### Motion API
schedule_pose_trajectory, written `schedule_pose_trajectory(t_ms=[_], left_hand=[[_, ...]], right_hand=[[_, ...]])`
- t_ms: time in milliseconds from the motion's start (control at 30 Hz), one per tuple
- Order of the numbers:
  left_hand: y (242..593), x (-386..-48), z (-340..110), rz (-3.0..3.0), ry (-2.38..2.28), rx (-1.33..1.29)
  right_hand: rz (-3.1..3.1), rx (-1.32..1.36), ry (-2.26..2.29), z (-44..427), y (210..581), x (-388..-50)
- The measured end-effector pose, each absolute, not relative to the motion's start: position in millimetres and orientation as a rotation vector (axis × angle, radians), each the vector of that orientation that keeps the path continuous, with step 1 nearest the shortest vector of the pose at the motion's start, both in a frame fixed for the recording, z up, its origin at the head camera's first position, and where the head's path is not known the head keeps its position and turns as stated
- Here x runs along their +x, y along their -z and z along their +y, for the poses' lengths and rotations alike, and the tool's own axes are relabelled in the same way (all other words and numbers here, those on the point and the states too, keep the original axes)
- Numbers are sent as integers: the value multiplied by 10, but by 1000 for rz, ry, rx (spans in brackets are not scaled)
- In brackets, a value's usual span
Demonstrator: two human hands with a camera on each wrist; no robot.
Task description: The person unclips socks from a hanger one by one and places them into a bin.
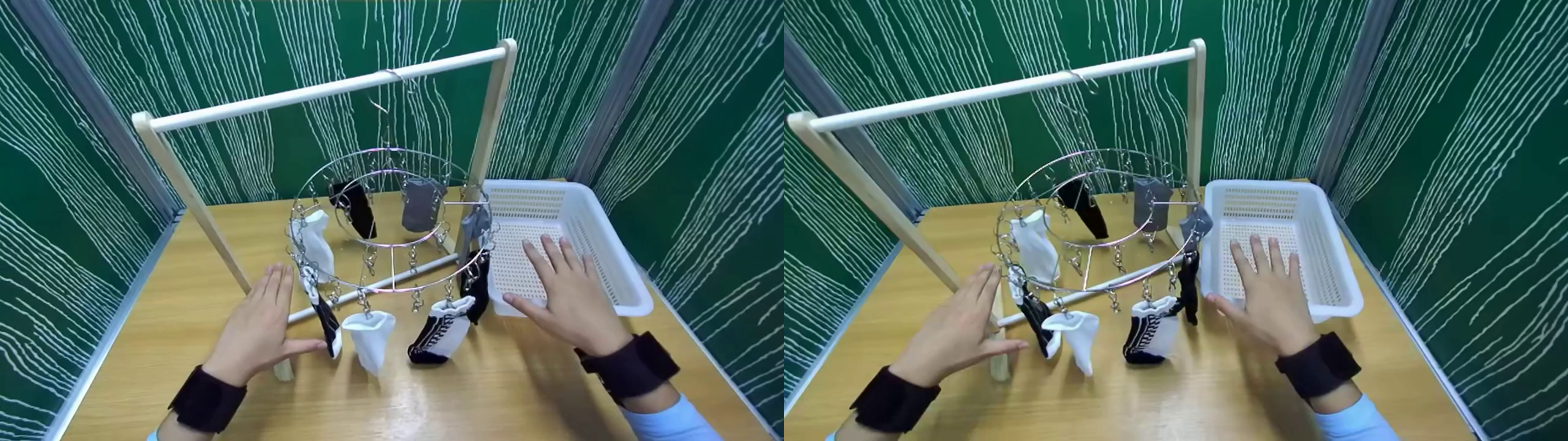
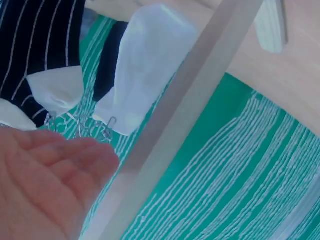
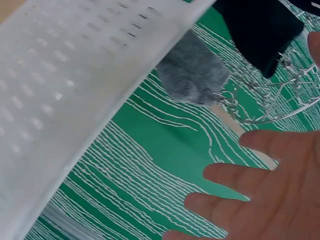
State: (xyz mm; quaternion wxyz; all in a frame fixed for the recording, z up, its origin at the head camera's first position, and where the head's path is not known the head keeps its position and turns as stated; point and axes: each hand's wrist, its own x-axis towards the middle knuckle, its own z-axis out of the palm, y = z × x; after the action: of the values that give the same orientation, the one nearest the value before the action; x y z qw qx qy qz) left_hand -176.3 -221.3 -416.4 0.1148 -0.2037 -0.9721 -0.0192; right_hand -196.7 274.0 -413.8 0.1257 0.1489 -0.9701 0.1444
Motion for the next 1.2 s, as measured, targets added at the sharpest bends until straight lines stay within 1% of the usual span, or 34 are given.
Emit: schedule_pose_trajectory(t_ms=[133, 433, 800, 1000, 1200], left_hand=[[4070, -1751, -2176, -2781, 42, -617], [3852, -1709, -2021, -2460, 75, -563], [3761, -1724, -1546, -2026, 151, -829], [3714, -1740, -1338, -1885, 130, -947], [3745, -1749, -1163, -1844, 78, -982]], right_hand=[[-2658, 503, -464, 2686, 4086, -1951], [-2337, 692, -519, 2563, 4017, -1987], [-2176, 870, -442, 2418, 3863, -2147], [-2193, 880, -468, 2334, 3867, -2237], [-2207, 879, -502, 2237, 3872, -2309]])
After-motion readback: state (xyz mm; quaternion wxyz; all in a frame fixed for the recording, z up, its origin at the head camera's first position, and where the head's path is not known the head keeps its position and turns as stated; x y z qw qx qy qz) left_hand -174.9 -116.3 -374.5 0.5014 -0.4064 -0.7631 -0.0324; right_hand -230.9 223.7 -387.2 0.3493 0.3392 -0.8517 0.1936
